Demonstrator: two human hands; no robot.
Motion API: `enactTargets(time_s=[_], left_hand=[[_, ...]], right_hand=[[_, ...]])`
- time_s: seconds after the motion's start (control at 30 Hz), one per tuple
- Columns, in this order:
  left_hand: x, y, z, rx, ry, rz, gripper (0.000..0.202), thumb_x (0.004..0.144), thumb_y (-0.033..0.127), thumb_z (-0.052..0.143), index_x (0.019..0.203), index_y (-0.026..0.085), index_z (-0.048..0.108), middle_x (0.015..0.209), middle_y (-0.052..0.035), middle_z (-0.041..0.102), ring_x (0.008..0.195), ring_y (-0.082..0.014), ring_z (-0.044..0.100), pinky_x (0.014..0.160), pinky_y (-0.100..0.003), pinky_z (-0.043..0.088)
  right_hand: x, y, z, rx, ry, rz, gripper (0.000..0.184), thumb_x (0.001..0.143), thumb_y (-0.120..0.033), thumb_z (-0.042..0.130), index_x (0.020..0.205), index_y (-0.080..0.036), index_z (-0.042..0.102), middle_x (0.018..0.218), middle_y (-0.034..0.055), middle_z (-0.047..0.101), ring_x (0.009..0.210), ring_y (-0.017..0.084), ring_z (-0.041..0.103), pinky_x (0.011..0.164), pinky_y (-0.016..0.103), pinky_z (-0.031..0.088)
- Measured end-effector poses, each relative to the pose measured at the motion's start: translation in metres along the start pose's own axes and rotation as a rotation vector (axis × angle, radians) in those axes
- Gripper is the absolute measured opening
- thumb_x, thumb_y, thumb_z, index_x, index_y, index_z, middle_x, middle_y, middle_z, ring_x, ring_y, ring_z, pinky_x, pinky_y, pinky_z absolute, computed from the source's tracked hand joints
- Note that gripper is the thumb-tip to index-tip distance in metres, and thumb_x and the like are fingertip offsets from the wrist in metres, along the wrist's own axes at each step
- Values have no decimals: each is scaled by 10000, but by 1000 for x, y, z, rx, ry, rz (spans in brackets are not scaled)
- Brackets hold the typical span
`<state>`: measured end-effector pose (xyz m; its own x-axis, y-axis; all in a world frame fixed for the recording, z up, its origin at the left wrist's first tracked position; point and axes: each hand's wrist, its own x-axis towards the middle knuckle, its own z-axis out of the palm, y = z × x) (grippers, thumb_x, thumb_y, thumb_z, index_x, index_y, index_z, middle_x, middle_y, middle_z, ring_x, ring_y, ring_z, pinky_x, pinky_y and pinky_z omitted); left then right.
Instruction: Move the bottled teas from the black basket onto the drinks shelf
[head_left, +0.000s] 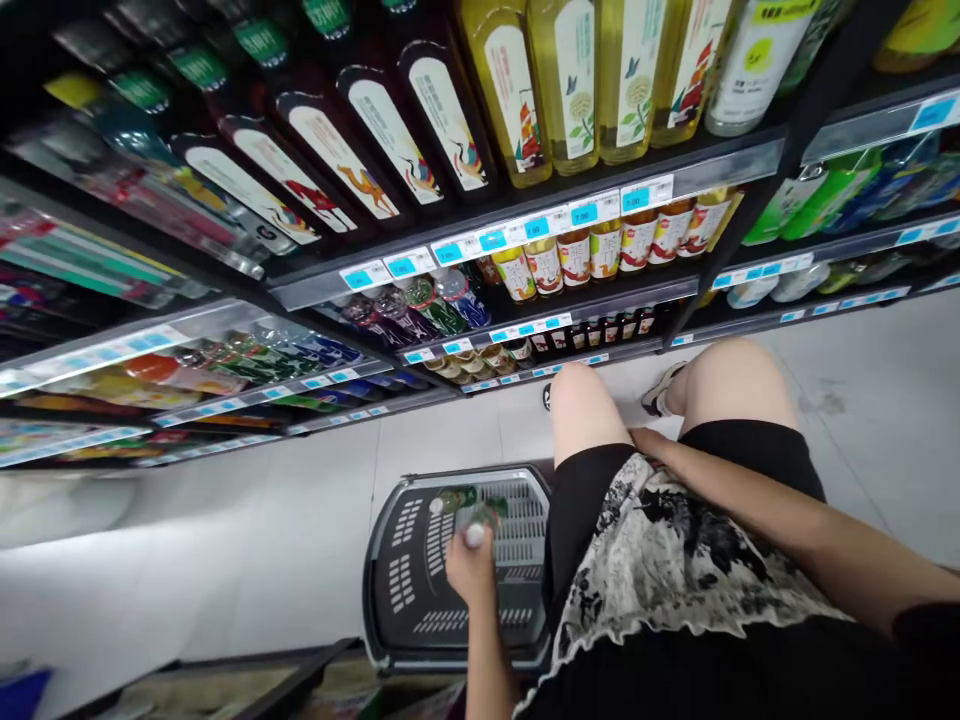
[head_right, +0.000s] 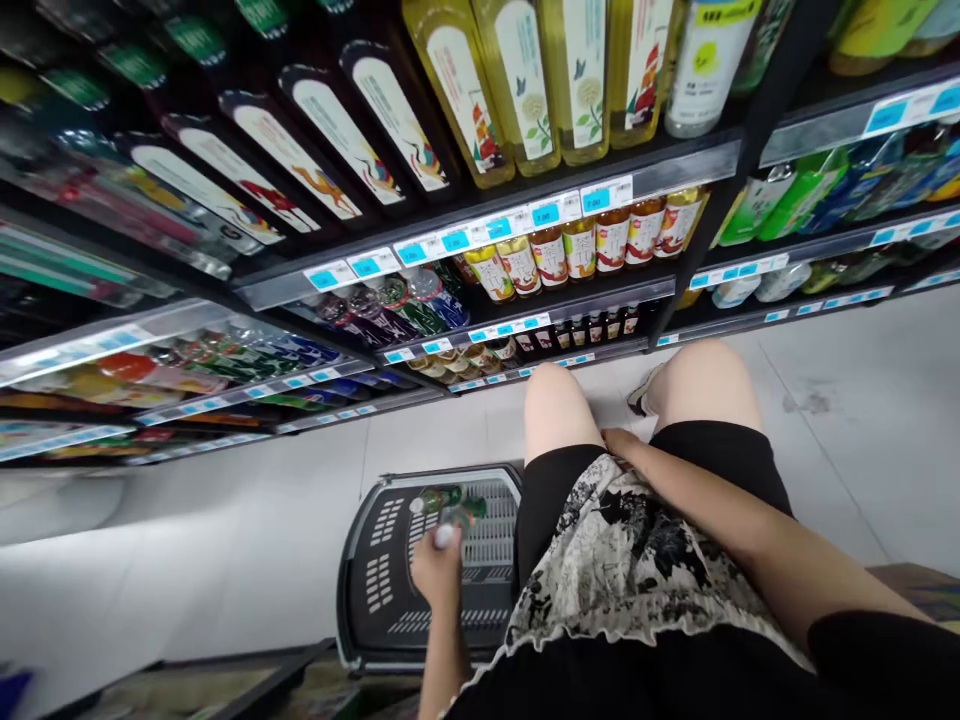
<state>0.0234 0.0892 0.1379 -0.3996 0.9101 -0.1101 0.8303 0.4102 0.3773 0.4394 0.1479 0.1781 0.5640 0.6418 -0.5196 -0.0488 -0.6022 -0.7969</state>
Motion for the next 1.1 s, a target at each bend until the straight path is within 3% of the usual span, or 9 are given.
enactTargets(time_s=[0.1, 0.23, 0.33, 0.43, 0.53, 0.67, 0.83, 0.93, 1.1], left_hand=[[8, 67, -73, -151, 240, 295, 389, 844, 450, 693, 1067, 135, 744, 852, -67, 606, 772, -208, 603, 752, -308, 471], [-5, 144, -155, -401, 442, 553, 263, 820, 371, 785, 955, 148, 752, 754, -6, 551, 608, -102, 507, 600, -228, 425], [-22, 183, -188, -659, 380, 628, 228, 804, 293, 806, 976, 156, 746, 797, -8, 584, 656, -92, 537, 551, -200, 395], [-33, 216, -195, -920, 304, 750, 245, 826, 363, 789, 951, 158, 741, 777, -13, 589, 673, -102, 531, 599, -219, 409], [-32, 249, -188, -1191, 147, 838, 313, 849, 461, 768, 953, 166, 755, 787, -24, 596, 692, -109, 529, 628, -237, 405], [-20, 295, -160, -1299, -241, 809, 376, 777, 483, 823, 942, 147, 783, 818, -49, 654, 698, -116, 544, 640, -244, 413], [-19, 329, -75, -1589, -638, 197, 634, 629, 596, 901, 1014, 110, 774, 975, -100, 720, 822, -163, 627, 762, -265, 499], [-34, 330, -23, -1852, -1014, -114, 728, 792, 739, 712, 1158, 110, 725, 1087, -136, 706, 823, -189, 649, 639, -253, 482], [-54, 325, 3, -1961, -1307, -402, 437, 1039, 442, 475, 1131, 74, 693, 694, -44, 580, 488, -94, 414, 516, -210, 382]], right_hand=[[6, -19, -6, -126, -141, -53, 281, 564, 71, 648, 752, -135, 684, 679, 22, 639, 740, 180, 572, 908, 315, 450], [-10, -48, -18, -143, -214, -109, 407, 749, -80, 612, 1148, -124, 675, 911, 47, 683, 815, 172, 617, 835, 283, 482], [-39, -66, -33, 70, -393, -121, 503, 818, -359, 698, 1259, -127, 629, 1141, 116, 678, 860, 192, 667, 725, 265, 505], [-62, -80, -52, 340, -826, 120, 712, 850, -711, 594, 1258, -127, 625, 1235, 191, 657, 991, 293, 703, 788, 347, 548], [-71, -83, -70, 458, -1061, 381, 993, 818, -955, 279, 1224, -115, 619, 1132, 228, 673, 926, 360, 709, 736, 469, 560], [-72, -67, -84, 377, -1354, 273, 1058, 505, -908, 723, 1148, -71, 647, 887, 187, 673, 784, 306, 677, 607, 393, 550], [-67, -41, -81, 457, -1616, 164, 835, 598, -656, 847, 1191, -109, 633, 861, 106, 663, 761, 224, 644, 638, 348, 562], [-54, -33, -77, 544, -1576, 141, 750, 710, -638, 781, 1216, -109, 616, 873, 92, 654, 738, 196, 629, 644, 340, 561], [-40, -37, -70, 650, -1588, 97, 666, 747, -623, 779, 1169, -134, 619, 915, 80, 647, 685, 162, 613, 578, 283, 535]])
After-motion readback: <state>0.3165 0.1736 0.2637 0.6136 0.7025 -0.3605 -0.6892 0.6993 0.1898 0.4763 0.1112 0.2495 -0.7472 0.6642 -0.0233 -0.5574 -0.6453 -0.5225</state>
